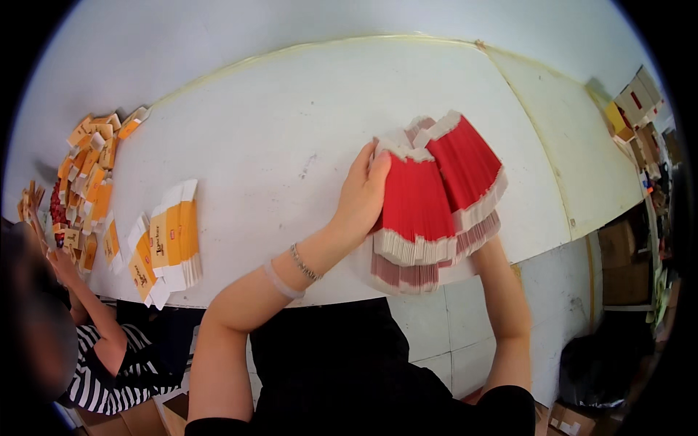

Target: The person assembles small cardboard boxes by folding and tucking flaps. They handle both yellow and red boxes, picking them from a table and placing the finished units into a larger cardboard box. Another person works nearby at the same table.

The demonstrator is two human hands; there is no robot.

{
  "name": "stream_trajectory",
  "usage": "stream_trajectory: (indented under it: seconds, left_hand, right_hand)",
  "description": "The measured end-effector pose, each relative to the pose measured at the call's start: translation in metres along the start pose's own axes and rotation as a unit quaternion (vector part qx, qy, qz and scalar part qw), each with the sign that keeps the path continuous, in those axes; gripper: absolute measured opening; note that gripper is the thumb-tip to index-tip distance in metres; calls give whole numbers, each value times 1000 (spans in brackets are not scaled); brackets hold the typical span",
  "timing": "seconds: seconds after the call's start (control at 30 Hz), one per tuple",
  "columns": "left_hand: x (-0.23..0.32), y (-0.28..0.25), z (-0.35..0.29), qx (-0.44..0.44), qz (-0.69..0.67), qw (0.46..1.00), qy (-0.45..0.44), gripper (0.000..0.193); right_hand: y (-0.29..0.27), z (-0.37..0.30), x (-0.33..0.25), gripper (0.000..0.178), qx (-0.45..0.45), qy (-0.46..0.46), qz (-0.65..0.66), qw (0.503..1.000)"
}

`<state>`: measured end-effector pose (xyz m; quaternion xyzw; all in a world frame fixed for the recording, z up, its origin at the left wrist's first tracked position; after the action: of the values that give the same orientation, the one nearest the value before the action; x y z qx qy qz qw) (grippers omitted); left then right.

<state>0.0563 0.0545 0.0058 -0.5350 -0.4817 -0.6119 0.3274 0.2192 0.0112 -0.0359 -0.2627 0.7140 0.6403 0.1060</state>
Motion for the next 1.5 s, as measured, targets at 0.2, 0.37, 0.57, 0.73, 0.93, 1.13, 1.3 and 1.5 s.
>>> stream_trajectory:
  seconds: [0.2,0.37,0.57,0.73,0.93,1.13,1.3,1.5]
  left_hand:
    - [39,24,-6,-103,288,943,130,54]
    - [59,46,-40,-31,537,802,259,62]
    - [34,87,-72,-229,623,687,294,67]
    - [14,57,-61,-277,687,638,210,57]
    - [92,-135,-50,130,310,932,133,37]
    - [8,-189,-86,145,69,961,-224,56]
    - [7,-123,-64,-1,141,976,-168,68]
    - [20,-64,-77,-23,-127,984,-126,76]
  right_hand:
    - [-7,0,-4,55,-10,-22,19,1000]
    - [-15,-8,-9,59,35,-61,-48,996]
    - [-33,-20,-46,64,143,-153,-216,954]
    - [-64,-24,-111,69,222,-223,-318,894]
    - [-85,-95,-201,76,319,-289,-457,778]
    - [48,-124,-148,43,343,-463,-737,352]
    - [144,-11,-22,36,47,-390,-767,508]
    - [44,47,50,51,94,-43,-509,854]
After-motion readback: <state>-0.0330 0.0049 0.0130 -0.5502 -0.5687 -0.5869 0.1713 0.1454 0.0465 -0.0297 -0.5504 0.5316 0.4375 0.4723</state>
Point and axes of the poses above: each hand's wrist, its own z-axis towards the middle knuckle, its own y-axis out of the palm, x = y × z, the point moved 9 cm from there along z, towards the middle knuckle, and after that the axes turned 2 degrees about -z, right-handed, at the moved point
